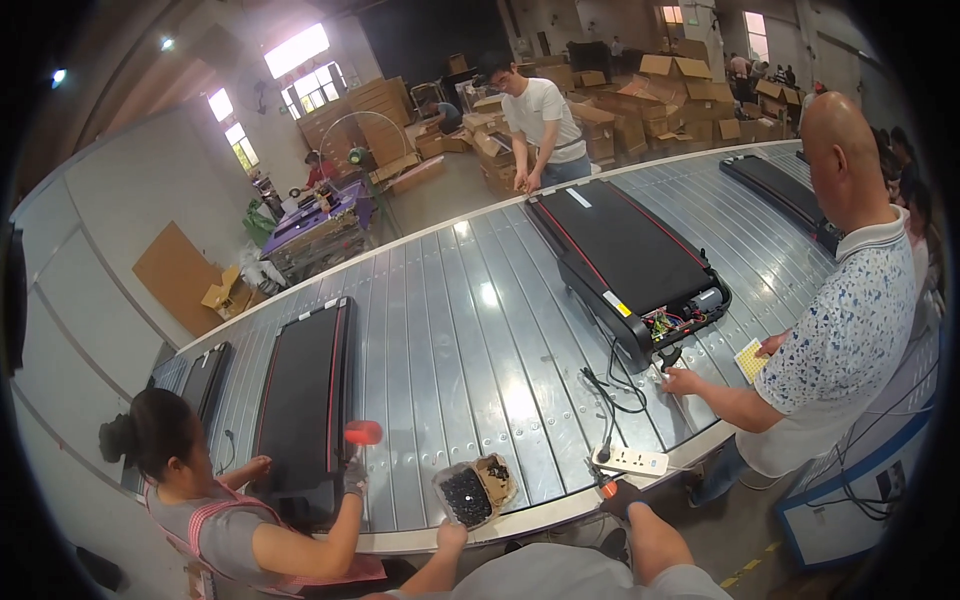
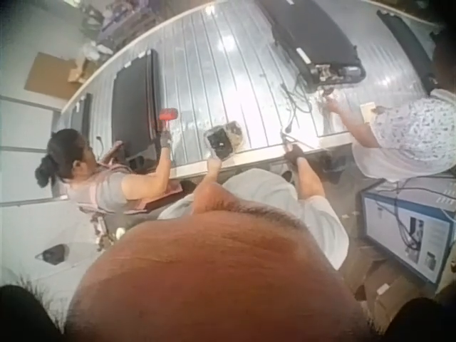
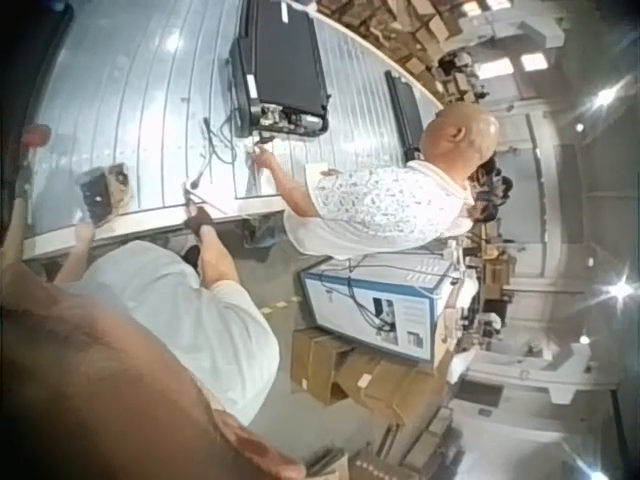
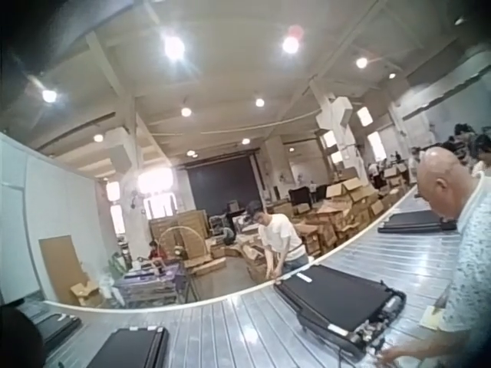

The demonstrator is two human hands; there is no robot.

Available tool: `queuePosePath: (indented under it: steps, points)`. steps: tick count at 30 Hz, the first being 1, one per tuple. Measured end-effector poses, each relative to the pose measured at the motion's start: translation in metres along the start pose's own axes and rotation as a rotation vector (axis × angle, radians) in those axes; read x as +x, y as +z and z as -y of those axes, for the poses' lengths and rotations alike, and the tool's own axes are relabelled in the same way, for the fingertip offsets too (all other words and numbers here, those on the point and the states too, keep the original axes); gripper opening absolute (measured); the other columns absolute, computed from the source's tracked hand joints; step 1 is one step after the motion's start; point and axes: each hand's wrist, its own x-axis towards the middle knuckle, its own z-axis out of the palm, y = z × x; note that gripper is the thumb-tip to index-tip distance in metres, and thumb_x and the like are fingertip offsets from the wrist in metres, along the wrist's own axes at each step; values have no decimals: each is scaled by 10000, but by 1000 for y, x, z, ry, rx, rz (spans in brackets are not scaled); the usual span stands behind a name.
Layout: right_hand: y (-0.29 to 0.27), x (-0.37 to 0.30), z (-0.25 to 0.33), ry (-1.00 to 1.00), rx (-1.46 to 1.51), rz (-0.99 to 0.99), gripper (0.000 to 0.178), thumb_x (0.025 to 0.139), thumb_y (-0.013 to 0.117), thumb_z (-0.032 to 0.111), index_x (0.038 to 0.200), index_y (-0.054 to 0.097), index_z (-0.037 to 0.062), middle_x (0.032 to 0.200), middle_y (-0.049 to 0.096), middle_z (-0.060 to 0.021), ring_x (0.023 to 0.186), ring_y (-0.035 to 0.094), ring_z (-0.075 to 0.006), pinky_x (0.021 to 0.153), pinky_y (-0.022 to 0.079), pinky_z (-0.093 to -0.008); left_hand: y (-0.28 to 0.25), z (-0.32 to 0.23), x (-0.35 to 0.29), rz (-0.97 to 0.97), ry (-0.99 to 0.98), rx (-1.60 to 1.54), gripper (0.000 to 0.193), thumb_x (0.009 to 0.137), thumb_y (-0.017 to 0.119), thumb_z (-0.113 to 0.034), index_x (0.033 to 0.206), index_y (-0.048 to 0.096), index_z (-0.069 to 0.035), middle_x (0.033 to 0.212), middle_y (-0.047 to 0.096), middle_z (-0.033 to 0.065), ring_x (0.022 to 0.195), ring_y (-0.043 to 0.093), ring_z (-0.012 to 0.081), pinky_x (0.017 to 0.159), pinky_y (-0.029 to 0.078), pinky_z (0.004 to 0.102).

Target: Secure the plastic covers and internal components of a treadmill using an electric screwdriver on an assembly line.

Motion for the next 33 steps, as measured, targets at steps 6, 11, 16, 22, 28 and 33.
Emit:
queuePosePath:
  steps: [6, 11, 16, 22, 28, 33]
  points:
    - [-10, -5, -2, -30, -19, 9, 761, 687, 832, 478, 1280, 645, 39, 1282, 693, -198, 1185, 676, -352, 1004, 542, -425, 20, -16, -1, 145, 32, 110, 532, 883, 639, -314, 1280, 630, 40, 1232, 689, 306, 1186, 657, 461, 1027, 517, 509]
    - [-10, 3, -9, -11, -17, -24, 731, 690, 830, 481, 1261, 664, 56, 1269, 702, -194, 1174, 684, -344, 1000, 544, -424, 60, -30, 1, 275, 68, 33, 593, 903, 617, -337, 1312, 570, 91, 1251, 657, 358, 1209, 636, 487, 1045, 501, 528]
    - [-19, -2, -16, 21, 23, 37, 745, 710, 820, 481, 1312, 650, 77, 1293, 698, -175, 1189, 679, -342, 1008, 540, -425, 56, -62, -24, 268, 90, 108, 525, 948, 517, -293, 1283, 471, 109, 1214, 644, 407, 1177, 642, 523, 1044, 492, 549]
    - [-27, 0, -20, -22, 6, 14, 735, 714, 811, 477, 1312, 650, 82, 1309, 691, -173, 1201, 673, -336, 1025, 533, -425, 43, -68, -26, 282, 121, 142, 539, 947, 521, -273, 1280, 445, 144, 1196, 647, 412, 1175, 649, 510, 1036, 507, 516]
    - [-29, -2, -38, -7, 52, -66, 718, 700, 806, 458, 1302, 658, 97, 1297, 695, -191, 1197, 673, -344, 1025, 534, -419, 41, -83, -29, 316, 154, 170, 520, 948, 517, -257, 1265, 462, 152, 1167, 651, 413, 1141, 664, 501, 1022, 514, 503]
    - [-35, 15, -38, -77, 32, -69, 610, 697, 820, 414, 1214, 707, 109, 1205, 739, -163, 1117, 711, -331, 948, 562, -432, 42, -69, -25, 217, 147, 25, 431, 937, 549, -164, 1268, 494, 106, 1166, 660, 388, 1135, 650, 523, 989, 505, 522]
